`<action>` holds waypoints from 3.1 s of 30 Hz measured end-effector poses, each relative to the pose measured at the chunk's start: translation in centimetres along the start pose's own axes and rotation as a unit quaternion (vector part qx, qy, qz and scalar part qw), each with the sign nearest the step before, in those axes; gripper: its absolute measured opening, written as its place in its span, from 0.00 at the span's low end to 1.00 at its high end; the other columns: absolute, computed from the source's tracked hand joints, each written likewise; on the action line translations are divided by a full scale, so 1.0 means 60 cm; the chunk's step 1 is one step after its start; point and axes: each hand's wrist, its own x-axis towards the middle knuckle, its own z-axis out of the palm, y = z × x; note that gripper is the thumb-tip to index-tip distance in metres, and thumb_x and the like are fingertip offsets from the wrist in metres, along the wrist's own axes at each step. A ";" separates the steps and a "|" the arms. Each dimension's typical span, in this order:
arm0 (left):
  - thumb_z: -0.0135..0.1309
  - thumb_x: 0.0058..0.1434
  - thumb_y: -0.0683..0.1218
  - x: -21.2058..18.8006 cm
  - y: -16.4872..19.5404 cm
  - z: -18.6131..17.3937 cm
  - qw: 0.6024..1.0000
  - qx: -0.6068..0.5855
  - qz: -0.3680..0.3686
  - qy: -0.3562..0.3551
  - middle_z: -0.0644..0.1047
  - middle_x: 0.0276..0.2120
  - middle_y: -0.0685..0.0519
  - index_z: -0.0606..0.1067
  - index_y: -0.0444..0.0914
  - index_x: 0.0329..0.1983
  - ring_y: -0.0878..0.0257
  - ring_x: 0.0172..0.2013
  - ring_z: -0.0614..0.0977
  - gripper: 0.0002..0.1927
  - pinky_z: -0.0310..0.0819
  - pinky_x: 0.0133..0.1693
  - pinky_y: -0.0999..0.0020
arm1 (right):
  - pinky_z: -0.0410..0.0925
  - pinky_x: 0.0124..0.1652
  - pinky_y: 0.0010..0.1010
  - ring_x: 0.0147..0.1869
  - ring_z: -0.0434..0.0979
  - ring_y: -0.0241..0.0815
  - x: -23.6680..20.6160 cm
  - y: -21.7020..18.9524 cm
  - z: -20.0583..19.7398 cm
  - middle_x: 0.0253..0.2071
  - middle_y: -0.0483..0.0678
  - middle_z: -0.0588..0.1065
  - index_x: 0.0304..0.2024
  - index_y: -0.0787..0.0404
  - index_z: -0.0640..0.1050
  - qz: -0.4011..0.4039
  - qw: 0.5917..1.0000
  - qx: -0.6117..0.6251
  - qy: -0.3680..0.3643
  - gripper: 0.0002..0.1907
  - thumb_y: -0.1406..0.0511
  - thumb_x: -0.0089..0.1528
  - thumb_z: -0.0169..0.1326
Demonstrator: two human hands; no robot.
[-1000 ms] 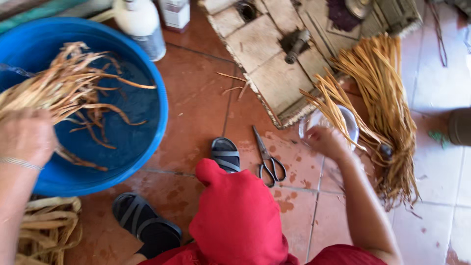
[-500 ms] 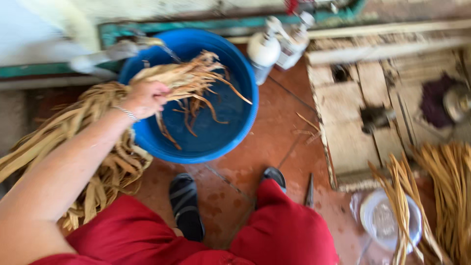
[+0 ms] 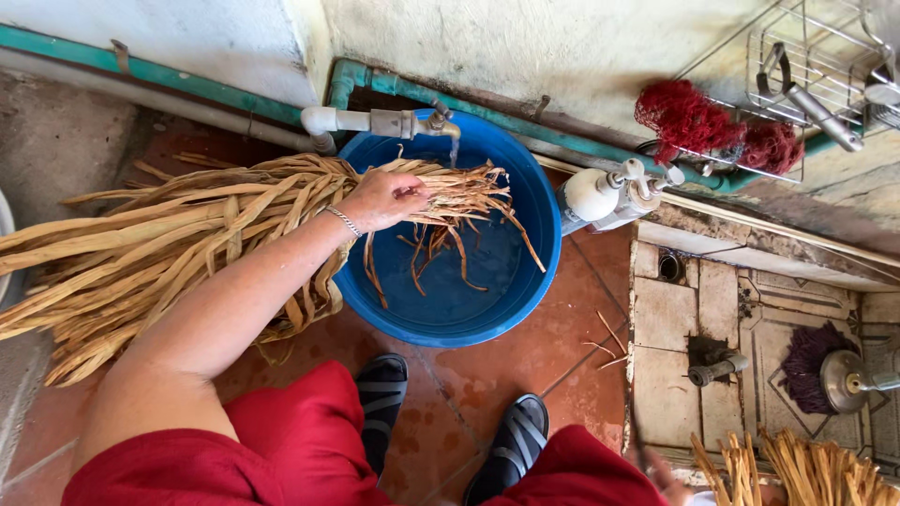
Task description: The person wets a bundle of dried leaves in a blue basin, then uses scissors to trim and separate the leaves. The trimmed pieces are placed into a clear plastic container. The person repeatedly wets and trims the leaves throughout the clip.
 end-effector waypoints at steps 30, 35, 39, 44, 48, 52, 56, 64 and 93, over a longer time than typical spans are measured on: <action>0.60 0.60 0.44 -0.041 0.058 -0.046 0.981 -0.156 -0.118 0.005 0.82 0.29 0.52 0.79 0.34 0.36 0.67 0.26 0.81 0.07 0.80 0.29 0.65 | 0.60 0.26 0.24 0.25 0.63 0.30 -0.032 -0.417 0.479 0.24 0.42 0.69 0.55 0.65 0.73 -0.178 0.943 0.212 -0.185 0.28 0.49 0.69 0.43; 0.64 0.56 0.42 -0.045 0.052 -0.046 0.987 -0.150 -0.057 -0.002 0.83 0.30 0.52 0.81 0.33 0.33 0.68 0.28 0.82 0.06 0.80 0.33 0.71 | 0.60 0.25 0.25 0.23 0.64 0.31 -0.033 -0.442 0.474 0.22 0.43 0.69 0.56 0.64 0.75 -0.132 0.956 0.160 -0.208 0.29 0.47 0.68 0.42; 0.66 0.54 0.42 -0.042 0.046 -0.041 0.990 -0.129 -0.058 -0.018 0.84 0.28 0.52 0.81 0.34 0.33 0.69 0.28 0.83 0.07 0.79 0.34 0.73 | 0.62 0.24 0.27 0.22 0.66 0.33 -0.037 -0.450 0.475 0.20 0.43 0.69 0.54 0.66 0.75 -0.147 0.954 0.154 -0.212 0.30 0.47 0.69 0.42; 0.66 0.56 0.44 -0.043 0.043 -0.038 0.987 -0.127 -0.085 -0.045 0.84 0.28 0.51 0.83 0.33 0.35 0.70 0.28 0.83 0.08 0.78 0.32 0.75 | 0.63 0.24 0.28 0.21 0.68 0.33 -0.046 -0.441 0.486 0.17 0.43 0.69 0.51 0.67 0.78 -0.160 0.960 0.136 -0.186 0.32 0.46 0.70 0.41; 0.66 0.55 0.45 -0.042 0.047 -0.038 0.983 -0.158 -0.066 -0.060 0.84 0.34 0.53 0.82 0.33 0.41 0.70 0.25 0.79 0.14 0.76 0.25 0.73 | 0.63 0.22 0.26 0.18 0.67 0.32 -0.052 -0.433 0.495 0.15 0.43 0.68 0.49 0.66 0.77 -0.147 0.957 0.158 -0.195 0.33 0.45 0.69 0.37; 0.61 0.62 0.48 -0.043 0.046 -0.039 0.977 -0.196 -0.069 -0.048 0.82 0.34 0.52 0.78 0.35 0.49 0.71 0.23 0.79 0.16 0.77 0.25 0.76 | 0.58 0.20 0.25 0.16 0.61 0.32 -0.055 -0.423 0.500 0.15 0.43 0.65 0.50 0.67 0.77 -0.095 0.954 0.207 -0.197 0.33 0.45 0.69 0.36; 0.56 0.66 0.50 -0.043 0.042 -0.031 0.978 -0.193 -0.075 -0.031 0.83 0.31 0.54 0.80 0.36 0.49 0.72 0.20 0.77 0.14 0.74 0.23 0.77 | 0.60 0.23 0.23 0.21 0.62 0.30 -0.052 -0.414 0.505 0.20 0.41 0.67 0.56 0.66 0.74 -0.130 0.931 0.264 -0.215 0.32 0.45 0.69 0.37; 0.57 0.67 0.50 -0.037 0.033 -0.022 0.988 -0.126 -0.041 -0.083 0.81 0.28 0.55 0.82 0.38 0.49 0.71 0.22 0.76 0.14 0.74 0.24 0.75 | 0.61 0.24 0.23 0.22 0.62 0.29 -0.035 -0.422 0.495 0.21 0.40 0.66 0.57 0.66 0.74 -0.148 0.933 0.251 -0.210 0.36 0.43 0.70 0.33; 0.59 0.65 0.49 0.065 0.061 0.012 0.994 0.060 -0.025 0.089 0.83 0.34 0.52 0.78 0.39 0.40 0.60 0.35 0.84 0.09 0.77 0.40 0.62 | 0.61 0.23 0.24 0.21 0.64 0.31 0.022 -0.419 0.466 0.21 0.44 0.70 0.57 0.68 0.73 -0.085 0.927 0.315 -0.185 0.38 0.41 0.68 0.36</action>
